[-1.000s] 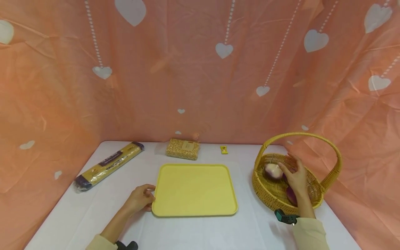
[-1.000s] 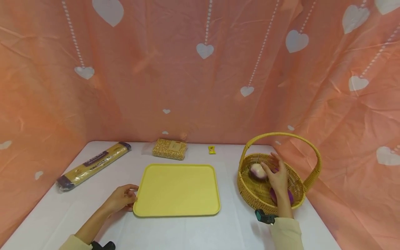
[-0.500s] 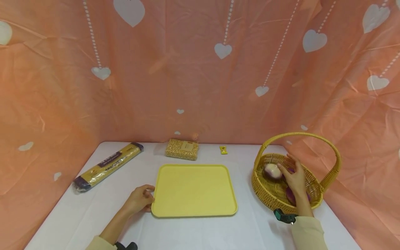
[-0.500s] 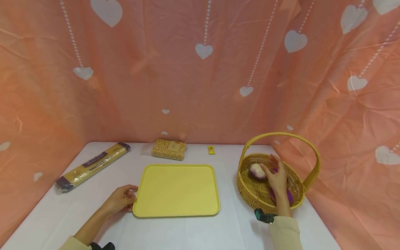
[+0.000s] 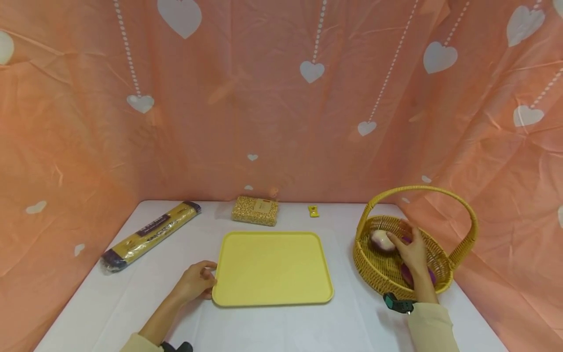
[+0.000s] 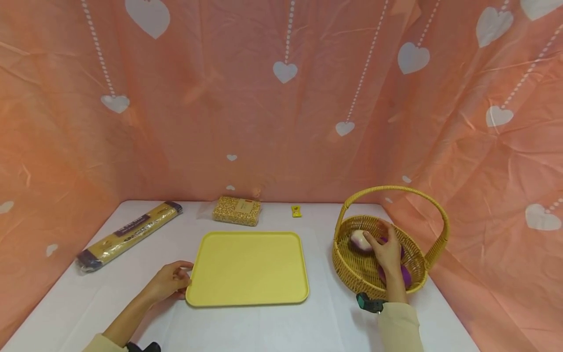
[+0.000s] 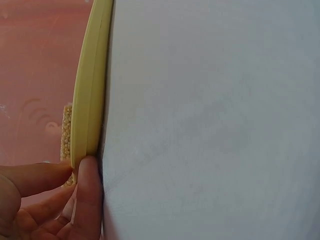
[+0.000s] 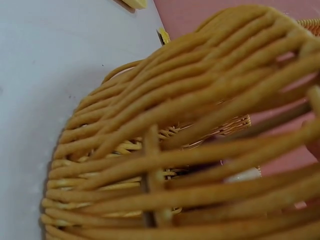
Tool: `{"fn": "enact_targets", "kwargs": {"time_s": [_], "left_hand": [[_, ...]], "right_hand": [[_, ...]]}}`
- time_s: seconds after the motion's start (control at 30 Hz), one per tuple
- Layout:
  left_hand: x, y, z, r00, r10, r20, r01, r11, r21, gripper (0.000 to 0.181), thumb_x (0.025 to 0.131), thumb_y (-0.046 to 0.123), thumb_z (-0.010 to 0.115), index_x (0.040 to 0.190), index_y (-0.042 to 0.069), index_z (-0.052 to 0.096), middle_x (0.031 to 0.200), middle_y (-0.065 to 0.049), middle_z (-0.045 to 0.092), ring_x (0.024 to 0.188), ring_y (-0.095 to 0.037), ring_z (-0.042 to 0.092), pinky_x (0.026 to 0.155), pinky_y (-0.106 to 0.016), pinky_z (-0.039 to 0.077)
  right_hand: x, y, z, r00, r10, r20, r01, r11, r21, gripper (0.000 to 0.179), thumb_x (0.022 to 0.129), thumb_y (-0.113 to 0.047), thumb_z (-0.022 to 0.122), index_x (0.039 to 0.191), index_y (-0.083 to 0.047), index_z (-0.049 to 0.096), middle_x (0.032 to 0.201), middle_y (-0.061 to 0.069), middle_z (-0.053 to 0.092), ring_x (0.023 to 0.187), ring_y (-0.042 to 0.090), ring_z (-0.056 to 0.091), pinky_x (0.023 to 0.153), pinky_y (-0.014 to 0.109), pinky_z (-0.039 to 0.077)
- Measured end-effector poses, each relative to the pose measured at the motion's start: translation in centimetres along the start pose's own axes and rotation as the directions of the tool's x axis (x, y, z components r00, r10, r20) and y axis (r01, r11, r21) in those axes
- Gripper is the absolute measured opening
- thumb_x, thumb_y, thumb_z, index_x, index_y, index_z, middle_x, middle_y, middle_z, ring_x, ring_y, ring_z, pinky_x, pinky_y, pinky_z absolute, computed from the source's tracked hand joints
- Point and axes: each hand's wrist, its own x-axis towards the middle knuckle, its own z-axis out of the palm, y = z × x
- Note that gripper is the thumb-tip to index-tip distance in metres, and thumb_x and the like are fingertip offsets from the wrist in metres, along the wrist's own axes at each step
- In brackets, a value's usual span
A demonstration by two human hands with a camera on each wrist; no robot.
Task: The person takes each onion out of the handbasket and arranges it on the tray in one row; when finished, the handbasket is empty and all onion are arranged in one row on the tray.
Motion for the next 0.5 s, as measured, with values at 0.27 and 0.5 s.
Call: {"fn": "enact_targets", "kwargs": {"time_s": [0.27,0.5], "left_hand": [[0.1,0.07,0.04,1.0,0.002,0.003,-0.002,1.0,-0.023,0.043,0.078,-0.013,0.059,0.12,-0.013,0.047,0.078,-0.011,0.051,0.053,-0.018,0.056,0.05,-0.036,0.058],[0.08,0.05,0.02,1.0,-0.003,0.007,0.003,1.0,-0.027,0.044,0.078,-0.013,0.058,0.121,-0.013,0.047,0.078,-0.011,0.05,0.054,-0.018,0.057,0.051,-0.036,0.058]], "right_hand": [[0.15,0.02,-0.12,0.998,-0.002,0.063,0.007,0.997,-0.078,0.066,0.088,-0.022,0.064,0.141,0.001,0.031,0.14,0.026,0.036,0.124,0.044,0.038,0.099,0.043,0.042],[0.28,0.4,-0.05,0.995,-0.008,0.101,0.019,0.994,-0.106,0.066,0.088,-0.019,0.064,0.138,0.006,0.03,0.14,0.031,0.032,0.124,0.049,0.034,0.103,0.056,0.035]]}}
